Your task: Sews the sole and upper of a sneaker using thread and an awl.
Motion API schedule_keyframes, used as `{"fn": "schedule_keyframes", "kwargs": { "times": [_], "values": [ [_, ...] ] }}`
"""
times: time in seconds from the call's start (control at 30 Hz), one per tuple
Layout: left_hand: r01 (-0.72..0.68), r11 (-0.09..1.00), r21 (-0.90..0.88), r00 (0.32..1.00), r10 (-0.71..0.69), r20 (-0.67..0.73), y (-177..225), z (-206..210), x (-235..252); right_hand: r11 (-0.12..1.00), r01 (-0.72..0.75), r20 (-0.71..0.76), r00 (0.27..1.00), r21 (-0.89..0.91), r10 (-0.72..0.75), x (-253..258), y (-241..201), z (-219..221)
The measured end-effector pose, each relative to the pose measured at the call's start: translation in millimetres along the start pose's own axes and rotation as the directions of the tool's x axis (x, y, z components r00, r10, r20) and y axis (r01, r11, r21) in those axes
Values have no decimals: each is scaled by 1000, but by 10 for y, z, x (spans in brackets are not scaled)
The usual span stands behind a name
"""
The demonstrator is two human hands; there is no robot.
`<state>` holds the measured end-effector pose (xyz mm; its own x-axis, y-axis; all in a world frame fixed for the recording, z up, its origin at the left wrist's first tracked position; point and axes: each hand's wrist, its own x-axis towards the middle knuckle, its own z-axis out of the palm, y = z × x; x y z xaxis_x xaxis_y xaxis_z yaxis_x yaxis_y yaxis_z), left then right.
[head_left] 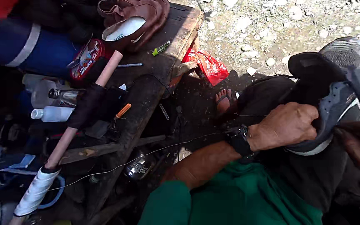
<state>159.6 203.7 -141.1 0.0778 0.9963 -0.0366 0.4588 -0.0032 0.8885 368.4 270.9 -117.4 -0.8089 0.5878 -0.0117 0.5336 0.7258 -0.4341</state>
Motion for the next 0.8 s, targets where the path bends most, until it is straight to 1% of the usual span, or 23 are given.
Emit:
{"fn": "schedule_keyframes", "kwargs": {
  "times": [0.03,0.1,0.13,0.17,0.23,0.33,0.4,0.47,0.53,0.63,0.7,0.8],
  "values": [
    [20,1000,18,999,-20,31,3,-55,-30,1000,14,-39,999,-6,-14,7,-21,34],
    [55,998,40,993,-59,102,-9,-113,-66,997,44,-168,984,-58,-53,5,-61,111],
    [48,998,47,992,-53,115,-43,-101,-79,996,43,-194,979,-81,-58,0,-84,117],
    [27,999,47,994,-32,103,-79,-86,-94,995,33,-195,980,-94,-50,-5,-102,119],
    [-15,997,75,999,11,50,-130,-58,-118,991,-15,-147,989,-134,-5,-18,-116,105],
    [-5,989,147,1000,6,-3,-148,-37,-156,976,-66,-21,998,-207,63,-6,-167,64],
    [11,987,158,1000,-10,-5,-156,-37,-160,972,-44,36,998,-232,54,5,-155,48],
    [29,992,124,999,-31,20,-161,-51,-137,968,-13,22,1000,-250,20,-2,-98,69],
    [38,996,76,999,-40,31,-147,-53,-105,965,-9,-22,1000,-261,4,-9,-60,80],
    [51,999,20,999,-51,18,-159,-42,-107,962,-44,-87,996,-269,21,-41,-50,96],
    [36,999,-1,999,-36,0,-176,-40,-115,954,-80,-143,989,-290,40,-83,-6,89],
    [13,1000,-7,1000,-13,-28,-179,-35,-107,944,-156,-196,975,-292,100,-219,64,-3]
  ]
}}
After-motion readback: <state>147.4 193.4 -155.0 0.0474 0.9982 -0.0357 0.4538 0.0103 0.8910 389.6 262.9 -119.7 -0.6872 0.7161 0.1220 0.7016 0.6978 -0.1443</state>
